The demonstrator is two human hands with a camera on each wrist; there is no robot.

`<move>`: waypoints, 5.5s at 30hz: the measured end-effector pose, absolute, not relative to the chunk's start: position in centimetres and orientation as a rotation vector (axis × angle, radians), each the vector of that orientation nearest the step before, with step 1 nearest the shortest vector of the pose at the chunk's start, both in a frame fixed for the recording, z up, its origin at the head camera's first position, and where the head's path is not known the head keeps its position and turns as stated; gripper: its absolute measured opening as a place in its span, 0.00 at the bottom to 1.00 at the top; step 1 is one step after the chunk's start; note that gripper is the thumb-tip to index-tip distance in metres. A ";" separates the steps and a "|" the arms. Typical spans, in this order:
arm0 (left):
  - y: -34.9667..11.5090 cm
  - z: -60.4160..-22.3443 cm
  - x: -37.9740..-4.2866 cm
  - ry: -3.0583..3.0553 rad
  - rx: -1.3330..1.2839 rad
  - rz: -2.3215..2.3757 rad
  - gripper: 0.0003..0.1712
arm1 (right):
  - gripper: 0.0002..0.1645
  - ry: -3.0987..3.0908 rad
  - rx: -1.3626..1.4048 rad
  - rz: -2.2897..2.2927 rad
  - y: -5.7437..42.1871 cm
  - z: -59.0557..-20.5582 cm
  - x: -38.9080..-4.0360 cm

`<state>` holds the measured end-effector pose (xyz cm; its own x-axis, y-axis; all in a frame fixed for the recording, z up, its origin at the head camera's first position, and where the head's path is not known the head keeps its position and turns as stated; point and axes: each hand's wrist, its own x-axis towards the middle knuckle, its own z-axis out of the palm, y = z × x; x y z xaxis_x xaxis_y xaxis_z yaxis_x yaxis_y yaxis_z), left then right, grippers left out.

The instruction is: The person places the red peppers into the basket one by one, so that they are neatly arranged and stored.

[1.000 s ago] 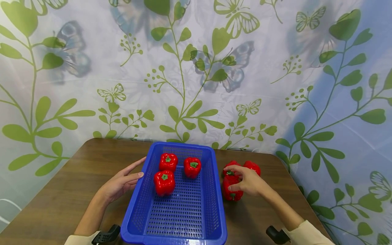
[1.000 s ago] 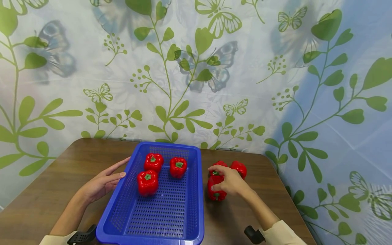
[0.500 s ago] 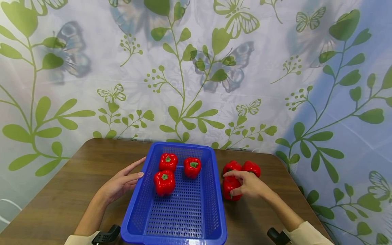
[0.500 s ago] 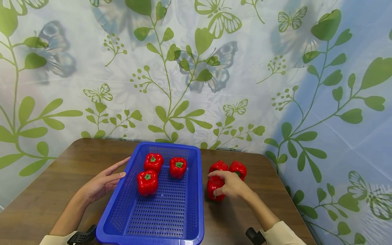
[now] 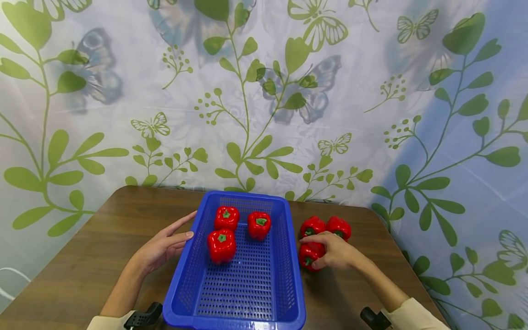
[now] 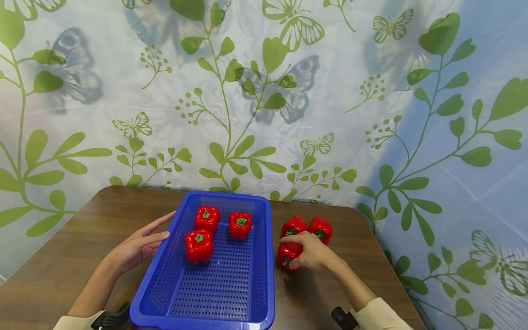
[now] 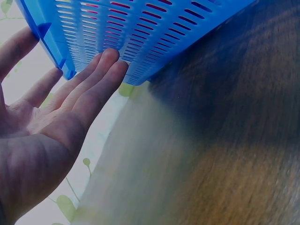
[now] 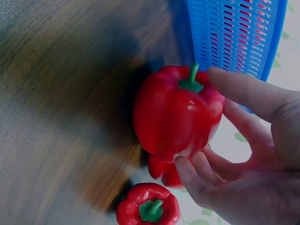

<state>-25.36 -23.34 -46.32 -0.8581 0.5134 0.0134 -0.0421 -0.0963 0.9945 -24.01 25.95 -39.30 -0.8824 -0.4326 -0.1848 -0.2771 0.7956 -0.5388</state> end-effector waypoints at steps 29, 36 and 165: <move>-23.4 -46.1 -25.2 1.801 0.524 2.004 0.38 | 0.47 2.783 -0.452 -0.643 25.2 -39.8 -23.6; -23.3 -46.1 -25.2 1.806 0.503 2.008 0.38 | 0.49 2.795 -0.463 -0.636 25.2 -39.8 -23.5; -23.6 -46.0 -25.9 1.791 0.449 2.004 0.38 | 0.38 2.732 -0.556 -1.014 14.5 -35.9 -25.7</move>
<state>-25.94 -23.62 -45.98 -0.8625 0.5050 -0.0342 -0.0907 -0.0877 0.9920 -25.71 14.51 -35.87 -0.9150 -0.4021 -0.0330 -0.2833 0.6985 -0.6571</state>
